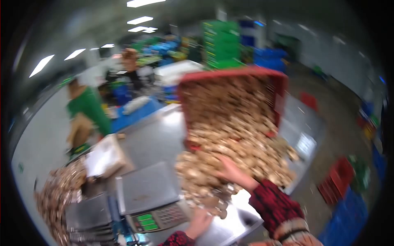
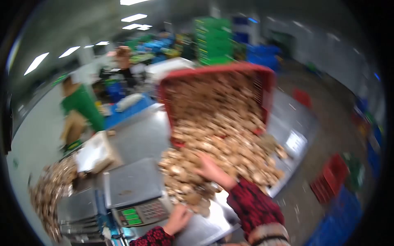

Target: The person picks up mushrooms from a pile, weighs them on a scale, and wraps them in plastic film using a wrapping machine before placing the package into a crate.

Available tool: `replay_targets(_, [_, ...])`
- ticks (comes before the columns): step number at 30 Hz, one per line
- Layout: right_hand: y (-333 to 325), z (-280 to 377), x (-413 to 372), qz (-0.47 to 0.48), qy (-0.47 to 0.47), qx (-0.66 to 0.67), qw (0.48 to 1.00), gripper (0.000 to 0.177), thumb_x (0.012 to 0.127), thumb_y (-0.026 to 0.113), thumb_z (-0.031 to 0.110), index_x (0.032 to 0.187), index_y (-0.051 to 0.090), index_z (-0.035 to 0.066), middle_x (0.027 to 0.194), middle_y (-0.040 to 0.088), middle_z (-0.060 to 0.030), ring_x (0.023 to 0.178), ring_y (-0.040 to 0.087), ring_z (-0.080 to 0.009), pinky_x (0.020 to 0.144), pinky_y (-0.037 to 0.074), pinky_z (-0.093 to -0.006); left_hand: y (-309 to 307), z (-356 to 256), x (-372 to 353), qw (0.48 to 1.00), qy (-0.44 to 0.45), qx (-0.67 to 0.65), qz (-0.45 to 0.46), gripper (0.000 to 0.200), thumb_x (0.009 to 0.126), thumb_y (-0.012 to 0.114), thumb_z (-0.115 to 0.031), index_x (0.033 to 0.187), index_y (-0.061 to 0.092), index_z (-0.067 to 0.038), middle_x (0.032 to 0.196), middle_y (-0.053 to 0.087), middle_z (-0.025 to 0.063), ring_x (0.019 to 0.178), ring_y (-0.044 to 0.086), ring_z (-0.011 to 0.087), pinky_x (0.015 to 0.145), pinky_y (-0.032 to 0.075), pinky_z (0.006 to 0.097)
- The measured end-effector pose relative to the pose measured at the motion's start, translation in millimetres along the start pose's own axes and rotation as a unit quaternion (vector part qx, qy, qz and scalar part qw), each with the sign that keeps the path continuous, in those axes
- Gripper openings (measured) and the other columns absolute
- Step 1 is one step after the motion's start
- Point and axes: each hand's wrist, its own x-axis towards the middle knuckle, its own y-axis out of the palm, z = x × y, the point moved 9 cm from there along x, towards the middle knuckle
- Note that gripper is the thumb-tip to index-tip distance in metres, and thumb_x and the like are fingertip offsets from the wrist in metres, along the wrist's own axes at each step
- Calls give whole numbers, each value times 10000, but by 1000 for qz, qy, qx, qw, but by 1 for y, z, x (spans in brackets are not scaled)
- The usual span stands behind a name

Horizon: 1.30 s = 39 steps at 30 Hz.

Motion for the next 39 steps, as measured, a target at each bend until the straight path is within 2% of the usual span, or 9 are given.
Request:
replay_targets(6, [-93,-116,-72,-83,37,-94,991,75,782,558,88,815,544,22,762,548,-163,725,545,-353,644,427,-462,35,-49,78,962,82,259,-24,625,694,705,-415,1201,530,-92,1330,412,163,1205,362,392,997,248,572])
replay_targets(8, [-149,-204,-130,-132,293,-132,938,196,800,563,124,973,584,35,899,588,-190,865,573,-370,763,466,-422,51,-13,93,957,58,282,-35,603,693,694,-436,1170,560,-93,1275,475,150,1203,368,409,979,254,587])
replay_targets(11, [-254,-273,-201,-276,340,-128,890,223,779,498,35,980,582,-10,912,576,-249,875,550,-394,757,444,-437,43,-9,109,955,72,285,-46,606,680,699,-475,1115,583,-71,1159,533,121,1125,414,378,975,256,565])
replay_targets(12, [-280,-293,-212,-202,341,-329,857,178,781,488,19,932,573,-22,875,566,-235,863,548,-391,745,444,-447,44,-9,110,956,66,283,-45,607,677,702,-476,1114,584,-71,1152,534,121,1122,415,376,977,254,562])
replay_targets(16, [-301,-363,-261,-65,362,-557,745,114,750,517,70,824,597,36,853,578,-136,830,557,-295,731,446,-403,45,-10,112,956,45,287,-30,616,670,710,-468,1123,580,-71,1118,537,118,1125,401,373,983,248,558])
replay_targets(22, [-256,-329,-226,67,247,-544,799,92,738,508,93,789,575,57,811,539,-102,837,516,-261,745,405,-364,47,-12,116,956,34,291,-9,637,665,715,-450,1162,560,-84,1120,521,112,1127,383,368,984,244,546])
replay_targets(30, [-268,-318,-218,-14,160,-475,865,55,726,535,68,724,488,41,734,489,-147,740,496,-330,648,388,-441,43,-2,111,952,25,305,-24,627,711,650,-538,1148,582,-93,1125,554,91,1120,410,335,951,297,510])
replay_targets(36, [-212,-116,-141,-101,47,-253,961,287,631,613,16,913,575,55,766,501,-134,722,496,-338,619,389,-426,31,-4,106,984,6,173,-27,583,770,623,-474,1173,562,-57,1207,515,124,1200,371,354,1011,241,502])
replay_targets(39, [-114,-39,-167,18,-76,-158,984,156,566,662,101,702,587,97,697,512,-85,631,512,-278,530,393,-383,10,-50,86,997,-30,-16,-74,591,779,658,-370,1227,491,-24,1210,513,186,1180,431,323,1013,284,480])
